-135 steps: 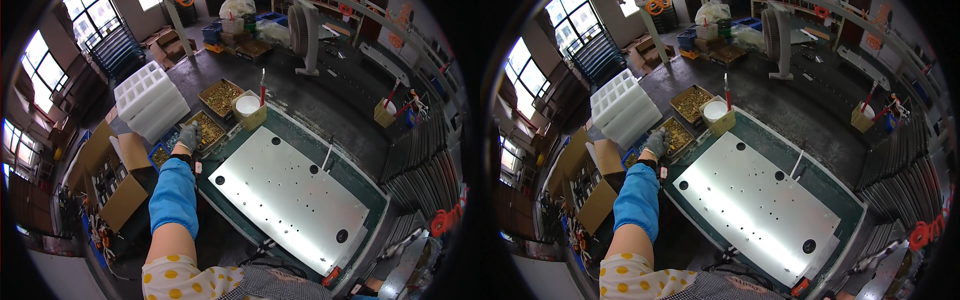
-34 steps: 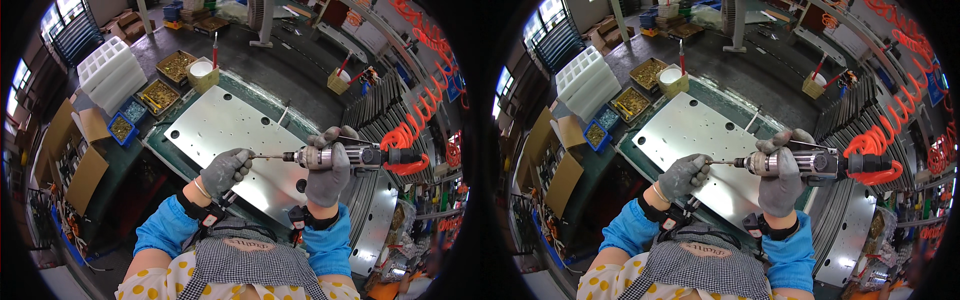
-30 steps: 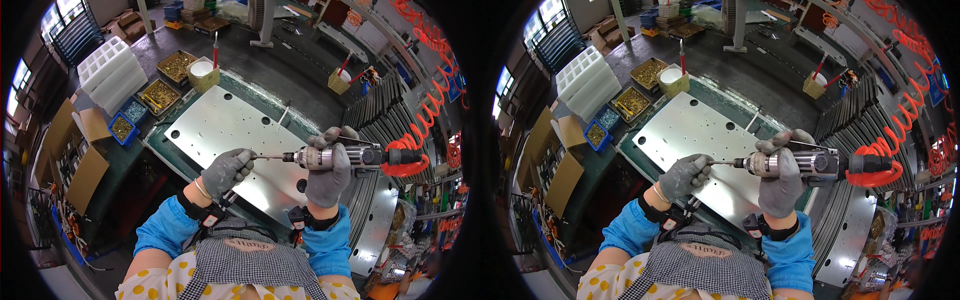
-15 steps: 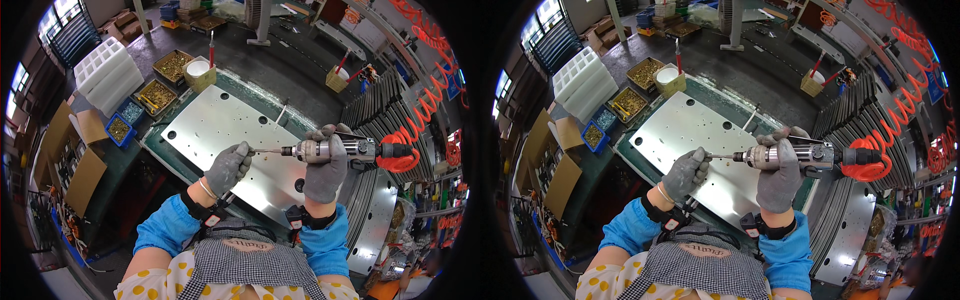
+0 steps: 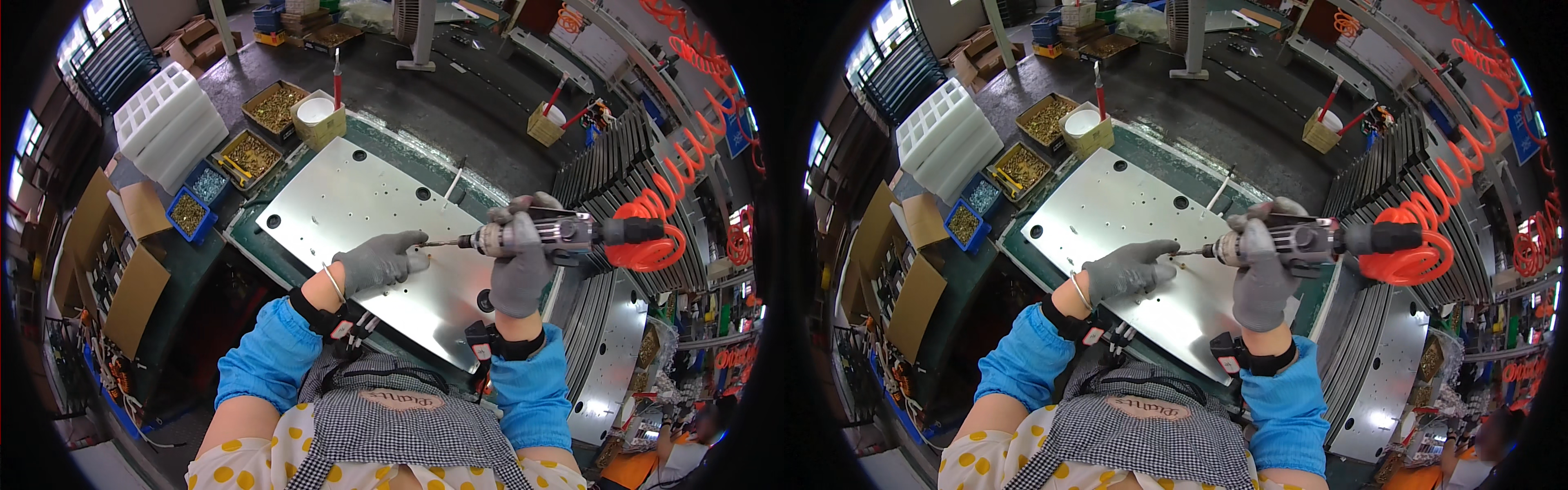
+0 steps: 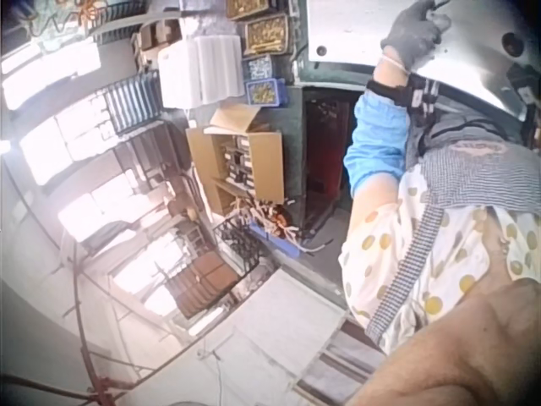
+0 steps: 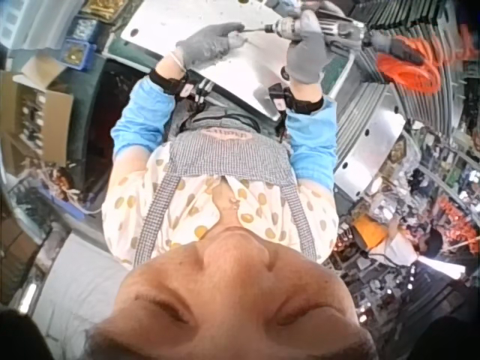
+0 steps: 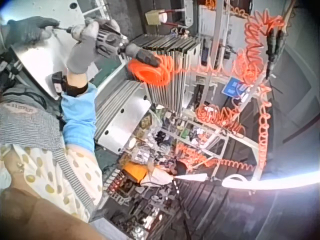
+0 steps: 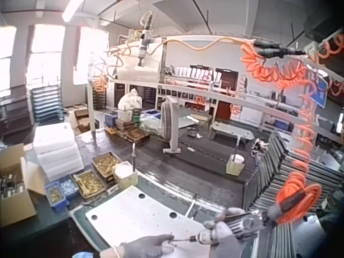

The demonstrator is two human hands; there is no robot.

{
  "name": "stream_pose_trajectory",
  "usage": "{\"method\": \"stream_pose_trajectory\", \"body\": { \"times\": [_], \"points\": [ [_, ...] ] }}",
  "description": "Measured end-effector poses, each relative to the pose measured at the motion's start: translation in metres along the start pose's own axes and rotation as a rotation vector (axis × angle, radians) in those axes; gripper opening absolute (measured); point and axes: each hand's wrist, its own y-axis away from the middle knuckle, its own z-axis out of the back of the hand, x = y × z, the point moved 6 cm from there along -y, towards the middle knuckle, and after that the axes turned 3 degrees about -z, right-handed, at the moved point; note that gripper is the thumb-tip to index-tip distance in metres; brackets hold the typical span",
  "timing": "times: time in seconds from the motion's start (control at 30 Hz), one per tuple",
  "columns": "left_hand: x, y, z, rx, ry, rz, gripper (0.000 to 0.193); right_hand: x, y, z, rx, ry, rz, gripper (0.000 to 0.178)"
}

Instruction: Assemble internal components into an inverter chassis and secure them with a power screwdriver.

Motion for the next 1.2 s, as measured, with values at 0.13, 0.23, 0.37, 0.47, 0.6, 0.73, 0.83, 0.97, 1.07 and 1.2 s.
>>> {"method": "stream_pose_trajectory", "body": {
  "times": [0.13,0.23,0.37,0.47,0.6,0.73,0.83,0.97,1.07,1.2],
  "points": [
    [-0.004,0.003,-0.001,0.067,-0.205,0.095,0.079,-0.017,0.002,-0.007,0.087,0.074,0.007,0.041],
    [-0.006,0.007,0.003,0.019,-0.207,0.063,0.076,-0.020,0.003,-0.012,0.094,0.099,-0.002,0.039],
    [0.001,0.009,0.004,0.032,-0.115,0.066,0.076,-0.017,0.004,-0.022,0.104,0.242,-0.059,0.038],
    [0.004,0.006,0.002,0.031,-0.038,0.045,0.072,-0.021,0.003,-0.034,0.164,0.326,-0.084,0.038],
    [0.014,0.001,0.005,0.013,0.020,0.034,0.060,-0.035,-0.008,-0.044,0.247,0.377,-0.160,0.039],
    [0.037,-0.001,0.011,0.067,0.347,0.101,0.044,-0.047,-0.017,-0.056,0.327,0.380,-0.175,0.036],
    [0.044,0.003,0.012,0.109,0.755,0.003,0.040,-0.048,-0.020,-0.064,0.307,0.486,-0.165,0.036],
    [0.048,0.010,0.014,-0.012,0.852,-0.062,0.037,-0.024,-0.018,-0.066,0.216,0.293,-0.200,0.038],
    [0.041,0.020,0.014,-0.112,0.760,-0.058,0.040,0.013,-0.010,-0.062,0.200,0.006,-0.097,0.035],
    [0.023,0.028,0.008,-0.112,0.548,-0.018,0.036,0.029,0.000,-0.052,0.158,-0.057,-0.013,0.037]
  ]
}}
